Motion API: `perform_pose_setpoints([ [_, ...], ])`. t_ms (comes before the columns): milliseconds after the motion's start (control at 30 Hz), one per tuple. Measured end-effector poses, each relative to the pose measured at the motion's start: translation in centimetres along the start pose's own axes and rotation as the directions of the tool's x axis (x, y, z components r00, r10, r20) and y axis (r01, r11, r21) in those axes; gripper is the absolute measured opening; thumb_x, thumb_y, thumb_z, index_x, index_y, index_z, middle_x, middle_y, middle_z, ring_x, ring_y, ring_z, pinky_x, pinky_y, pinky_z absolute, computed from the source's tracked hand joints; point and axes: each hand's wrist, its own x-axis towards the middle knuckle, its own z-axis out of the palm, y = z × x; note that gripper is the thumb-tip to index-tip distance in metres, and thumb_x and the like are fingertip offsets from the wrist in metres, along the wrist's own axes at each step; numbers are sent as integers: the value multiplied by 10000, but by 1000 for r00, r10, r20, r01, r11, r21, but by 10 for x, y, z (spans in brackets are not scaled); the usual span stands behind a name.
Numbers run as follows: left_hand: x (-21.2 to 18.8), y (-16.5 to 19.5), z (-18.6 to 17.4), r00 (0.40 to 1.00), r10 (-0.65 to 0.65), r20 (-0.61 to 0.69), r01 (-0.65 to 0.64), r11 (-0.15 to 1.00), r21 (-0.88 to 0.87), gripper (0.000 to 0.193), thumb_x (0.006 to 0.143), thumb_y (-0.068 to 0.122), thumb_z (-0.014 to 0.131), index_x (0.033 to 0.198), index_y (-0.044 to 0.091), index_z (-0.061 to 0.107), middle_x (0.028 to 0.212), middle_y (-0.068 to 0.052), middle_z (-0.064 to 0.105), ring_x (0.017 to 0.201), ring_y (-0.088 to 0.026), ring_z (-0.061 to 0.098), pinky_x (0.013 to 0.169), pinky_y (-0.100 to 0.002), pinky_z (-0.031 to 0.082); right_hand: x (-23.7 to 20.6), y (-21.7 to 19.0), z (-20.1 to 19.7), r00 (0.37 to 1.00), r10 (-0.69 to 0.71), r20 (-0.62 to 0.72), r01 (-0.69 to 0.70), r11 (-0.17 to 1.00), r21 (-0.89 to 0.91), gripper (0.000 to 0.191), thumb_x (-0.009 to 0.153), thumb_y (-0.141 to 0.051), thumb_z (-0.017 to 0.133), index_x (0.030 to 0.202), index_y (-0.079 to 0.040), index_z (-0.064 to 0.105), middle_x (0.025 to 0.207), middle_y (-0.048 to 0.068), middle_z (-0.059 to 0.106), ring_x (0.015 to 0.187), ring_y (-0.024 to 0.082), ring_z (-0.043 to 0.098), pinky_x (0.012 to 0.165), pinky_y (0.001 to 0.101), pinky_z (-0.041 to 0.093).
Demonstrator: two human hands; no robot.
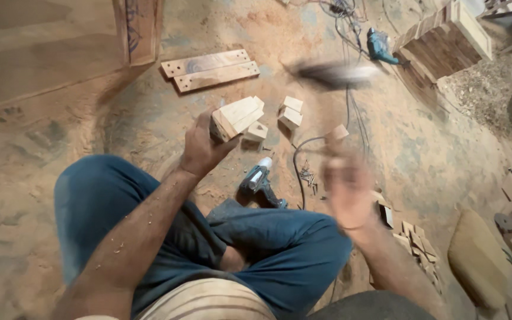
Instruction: The person sits on the floor of a woodworking shop and assembles small wooden blocks and rails. They drill holes in the blocks with a cordless drill, hammer pieces together, apply glue from a red bottle onto a block, and drive screws into a wooden rail.
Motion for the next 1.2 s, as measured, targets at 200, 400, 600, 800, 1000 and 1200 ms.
perform_pose_setpoints([
  [200, -5, -6, 1, 1000, 3, 13, -3, 1000, -3, 726, 822, 270, 895, 1382, 6, 516, 1203, -247, 686, 1079, -452, 689, 902, -489, 576, -6, 4, 3, 959, -183, -215, 176, 983, -52, 377, 1091, -380, 536, 1263, -46, 556, 832, 137, 642, 709, 278, 610, 603, 408, 473],
  [400, -6, 1, 1, 999, -10, 40, 10, 1000, 15, 781, 807, 306, 894, 1401, -17, 502, 1207, -258, 677, 1072, -427, 698, 872, -458, 579, 5, 3, 34, 966, 100, 239, -1, 924, -382, 262, 1070, -334, 560, 1057, -79, 618, 706, 170, 652, 644, 358, 652, 566, 465, 486],
  [600, -8, -6, 4, 999, -17, 51, 18, 1000, -11, 734, 801, 285, 884, 1386, 17, 532, 1208, -228, 699, 1083, -399, 713, 903, -447, 582, -1, -16, 4, 994, 60, -95, -60, 998, 2, 286, 1089, -296, 503, 1123, -35, 616, 634, 84, 535, 547, 222, 546, 515, 368, 435],
  [800, -8, -4, 5, 991, -114, 67, 119, 989, -87, 727, 817, 296, 898, 1390, 30, 537, 1198, -192, 706, 1076, -336, 733, 914, -411, 595, 0, -8, 34, 991, -28, 128, 72, 932, -356, 301, 1078, -312, 564, 1072, -16, 619, 704, 137, 589, 606, 327, 613, 583, 428, 450],
  [1000, -9, -6, 8, 971, -215, 101, 237, 914, -329, 761, 825, 261, 915, 1412, -2, 508, 1233, -206, 730, 1131, -325, 730, 957, -381, 602, -25, 20, 41, 943, 263, 205, -239, 962, -132, 280, 1017, -295, 578, 967, -23, 627, 591, 116, 575, 522, 278, 627, 523, 410, 480],
  [1200, -17, -25, 15, 965, -251, 81, 241, 964, 109, 815, 726, 238, 980, 1359, -11, 531, 1128, -186, 721, 1039, -282, 749, 860, -386, 582, -90, 91, 93, 845, 507, 169, -527, 843, 106, 295, 971, -228, 627, 1143, 11, 614, 824, 140, 679, 707, 284, 639, 620, 386, 533],
])
